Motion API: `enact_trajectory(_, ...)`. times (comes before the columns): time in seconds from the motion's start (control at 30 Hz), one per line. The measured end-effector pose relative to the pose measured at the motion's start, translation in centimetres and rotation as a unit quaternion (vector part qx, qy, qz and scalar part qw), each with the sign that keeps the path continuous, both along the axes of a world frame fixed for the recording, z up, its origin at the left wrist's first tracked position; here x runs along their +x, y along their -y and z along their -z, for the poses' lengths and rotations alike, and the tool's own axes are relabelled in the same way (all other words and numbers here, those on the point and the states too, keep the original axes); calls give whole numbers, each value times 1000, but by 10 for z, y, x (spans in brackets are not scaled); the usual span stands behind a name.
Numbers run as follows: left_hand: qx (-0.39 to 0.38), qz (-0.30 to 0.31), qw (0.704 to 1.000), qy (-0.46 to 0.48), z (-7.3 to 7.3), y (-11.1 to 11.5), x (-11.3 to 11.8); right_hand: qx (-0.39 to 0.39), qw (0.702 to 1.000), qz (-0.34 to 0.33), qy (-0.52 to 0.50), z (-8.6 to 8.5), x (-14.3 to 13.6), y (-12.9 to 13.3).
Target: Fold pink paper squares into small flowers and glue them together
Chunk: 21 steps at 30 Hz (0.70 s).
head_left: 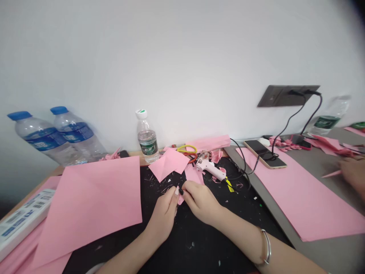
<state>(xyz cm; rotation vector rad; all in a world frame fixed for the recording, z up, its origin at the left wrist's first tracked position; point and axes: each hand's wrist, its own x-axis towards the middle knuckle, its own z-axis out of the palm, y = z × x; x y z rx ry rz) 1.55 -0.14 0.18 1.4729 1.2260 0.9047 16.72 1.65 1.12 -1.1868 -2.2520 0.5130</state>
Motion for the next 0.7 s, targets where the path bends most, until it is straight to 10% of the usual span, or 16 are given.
enact_trajectory(0.3,-74,54,993,81,3,-7,-4,5,998,-50,-36,5,6,-9)
enact_trajectory(0.7,-333,163,888,273,-6,-18,-23,44,998,-36,-9,5,9,-10)
